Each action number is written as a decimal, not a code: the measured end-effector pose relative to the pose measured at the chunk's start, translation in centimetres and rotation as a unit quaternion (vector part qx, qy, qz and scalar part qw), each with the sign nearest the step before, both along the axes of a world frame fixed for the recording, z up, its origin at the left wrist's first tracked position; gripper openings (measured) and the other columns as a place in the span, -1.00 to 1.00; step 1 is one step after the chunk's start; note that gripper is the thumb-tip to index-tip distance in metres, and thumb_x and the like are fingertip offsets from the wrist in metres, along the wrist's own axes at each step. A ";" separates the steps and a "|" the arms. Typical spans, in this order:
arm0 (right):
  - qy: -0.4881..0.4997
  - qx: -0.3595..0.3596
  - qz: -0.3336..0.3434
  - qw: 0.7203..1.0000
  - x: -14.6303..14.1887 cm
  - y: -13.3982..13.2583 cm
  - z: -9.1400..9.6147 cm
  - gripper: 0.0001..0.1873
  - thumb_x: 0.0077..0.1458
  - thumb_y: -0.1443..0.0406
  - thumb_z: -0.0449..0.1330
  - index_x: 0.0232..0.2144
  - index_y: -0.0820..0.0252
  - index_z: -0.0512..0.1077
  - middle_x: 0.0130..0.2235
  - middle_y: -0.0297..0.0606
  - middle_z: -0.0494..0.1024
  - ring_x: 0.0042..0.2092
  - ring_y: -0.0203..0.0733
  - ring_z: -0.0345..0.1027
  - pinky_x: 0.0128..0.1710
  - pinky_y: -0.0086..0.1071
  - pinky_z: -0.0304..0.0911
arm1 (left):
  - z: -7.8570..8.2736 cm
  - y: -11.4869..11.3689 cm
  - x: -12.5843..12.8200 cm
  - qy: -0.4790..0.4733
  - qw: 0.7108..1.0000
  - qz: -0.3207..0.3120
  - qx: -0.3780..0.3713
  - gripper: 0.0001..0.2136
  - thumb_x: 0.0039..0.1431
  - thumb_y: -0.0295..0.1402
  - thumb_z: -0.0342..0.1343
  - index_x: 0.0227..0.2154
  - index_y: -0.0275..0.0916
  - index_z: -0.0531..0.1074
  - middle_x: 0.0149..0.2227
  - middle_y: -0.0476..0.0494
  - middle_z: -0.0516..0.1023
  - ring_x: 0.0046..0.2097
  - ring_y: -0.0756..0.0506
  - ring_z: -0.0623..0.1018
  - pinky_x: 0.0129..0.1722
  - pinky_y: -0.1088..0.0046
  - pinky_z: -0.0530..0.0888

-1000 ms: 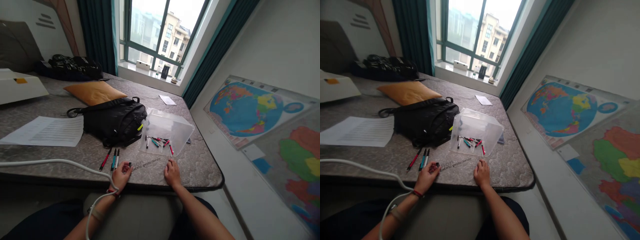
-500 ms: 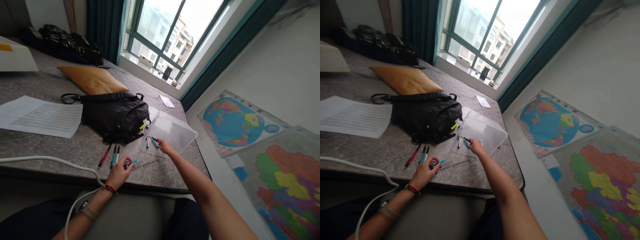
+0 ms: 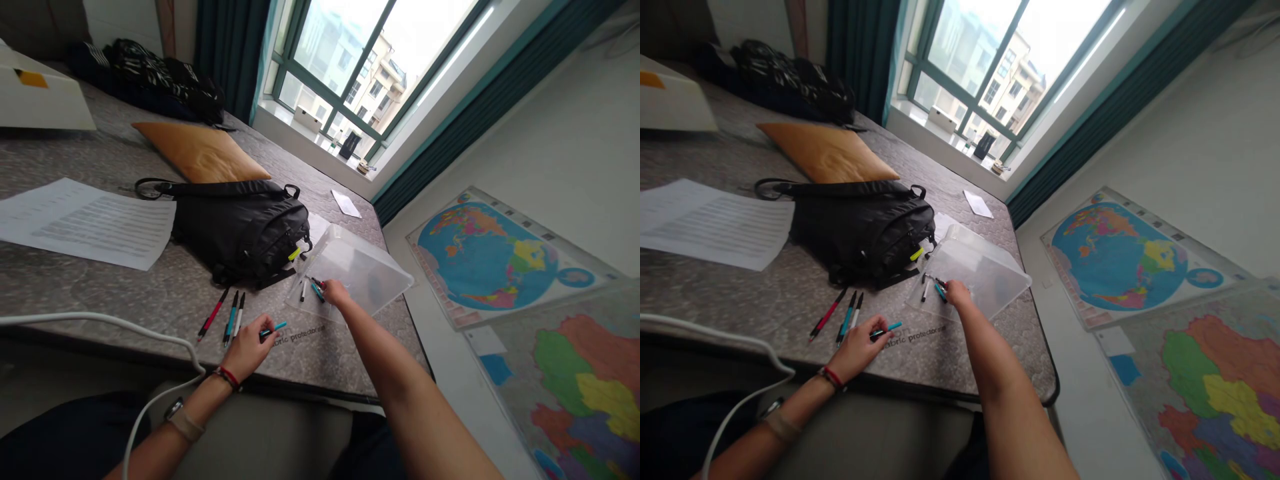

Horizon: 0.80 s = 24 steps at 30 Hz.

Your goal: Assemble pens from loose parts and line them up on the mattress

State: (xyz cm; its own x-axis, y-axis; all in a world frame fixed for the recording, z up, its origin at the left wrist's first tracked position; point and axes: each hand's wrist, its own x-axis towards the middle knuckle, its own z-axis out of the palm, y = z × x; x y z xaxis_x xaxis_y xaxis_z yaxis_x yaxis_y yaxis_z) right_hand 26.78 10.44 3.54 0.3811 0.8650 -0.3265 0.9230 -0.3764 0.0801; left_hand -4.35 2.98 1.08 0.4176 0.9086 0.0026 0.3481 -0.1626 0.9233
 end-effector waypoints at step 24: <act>-0.048 -0.011 -0.020 0.999 5.7 -0.3 2.9 -0.73 0.05 0.31 0.25 -0.14 0.16 0.54 -0.08 -0.08 0.56 -0.08 -0.08 0.43 -0.21 -0.41 0.25 | -0.8 0.5 0.3 -0.001 0.998 -0.040 -0.041 -0.82 0.08 -0.23 0.11 -0.27 -0.12 0.49 -0.40 0.00 0.60 -0.36 -0.09 0.58 -0.32 0.46 0.43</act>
